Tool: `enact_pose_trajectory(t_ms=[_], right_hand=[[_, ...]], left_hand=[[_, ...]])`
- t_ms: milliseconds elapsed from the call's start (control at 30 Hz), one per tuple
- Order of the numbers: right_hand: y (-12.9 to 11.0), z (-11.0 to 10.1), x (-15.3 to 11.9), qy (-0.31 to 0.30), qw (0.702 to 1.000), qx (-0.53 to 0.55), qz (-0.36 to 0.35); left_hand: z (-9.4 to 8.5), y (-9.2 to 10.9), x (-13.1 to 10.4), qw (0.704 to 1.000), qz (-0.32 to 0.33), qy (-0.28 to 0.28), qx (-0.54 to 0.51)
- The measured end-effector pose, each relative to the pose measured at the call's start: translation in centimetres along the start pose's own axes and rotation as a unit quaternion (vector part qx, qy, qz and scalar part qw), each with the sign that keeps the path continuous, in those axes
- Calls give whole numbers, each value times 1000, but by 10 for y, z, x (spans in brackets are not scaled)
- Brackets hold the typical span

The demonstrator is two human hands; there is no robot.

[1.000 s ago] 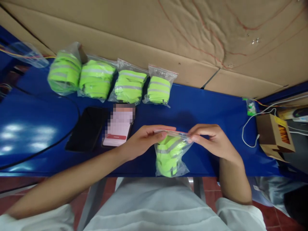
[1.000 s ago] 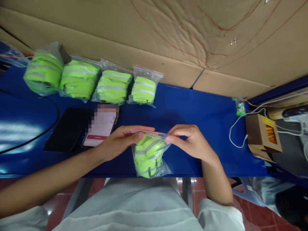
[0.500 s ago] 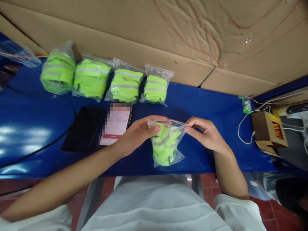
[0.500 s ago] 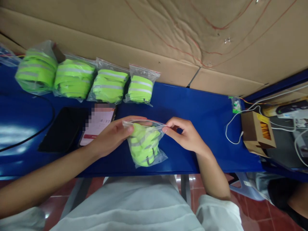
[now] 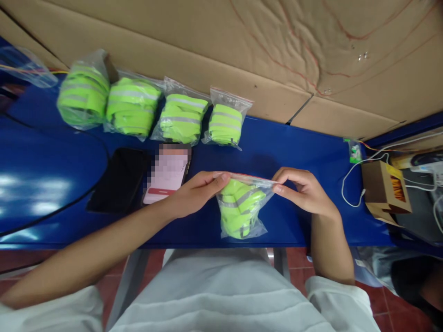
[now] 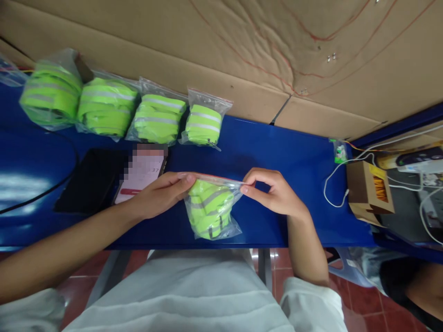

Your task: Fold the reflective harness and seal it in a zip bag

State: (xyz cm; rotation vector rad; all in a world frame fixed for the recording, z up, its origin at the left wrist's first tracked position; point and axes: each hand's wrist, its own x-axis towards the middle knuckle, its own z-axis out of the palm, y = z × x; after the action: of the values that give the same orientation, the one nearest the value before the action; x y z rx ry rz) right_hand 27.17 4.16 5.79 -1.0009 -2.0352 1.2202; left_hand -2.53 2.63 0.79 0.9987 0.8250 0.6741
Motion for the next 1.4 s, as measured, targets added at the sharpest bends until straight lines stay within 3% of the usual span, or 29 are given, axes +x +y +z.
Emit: enact_pose_trajectory(t_ms=[200,300,467,667,933,1233,1400], right_hand=[[5,16,2,54,998,-11,21],[6,25,4,82,996,-23,29],[4,34,7,70,997,-21,30],[5,43,8,94,995,-31,17],[3,49,7,85,995,-51,27],[2,56,7,77,996,-25,48],[1,58,8,71,996,-46,27]], left_hand=[[4,4,3,997,-7,29,-75],[5,8,2,999,15,17,-40],[10,12,1,998,26,46,32],[12,9,0,999,22,37,32],[13,6,0,997,47,26,62],[18,5,-1,997,29,29,71],[19,1,2,997,33,21,64]])
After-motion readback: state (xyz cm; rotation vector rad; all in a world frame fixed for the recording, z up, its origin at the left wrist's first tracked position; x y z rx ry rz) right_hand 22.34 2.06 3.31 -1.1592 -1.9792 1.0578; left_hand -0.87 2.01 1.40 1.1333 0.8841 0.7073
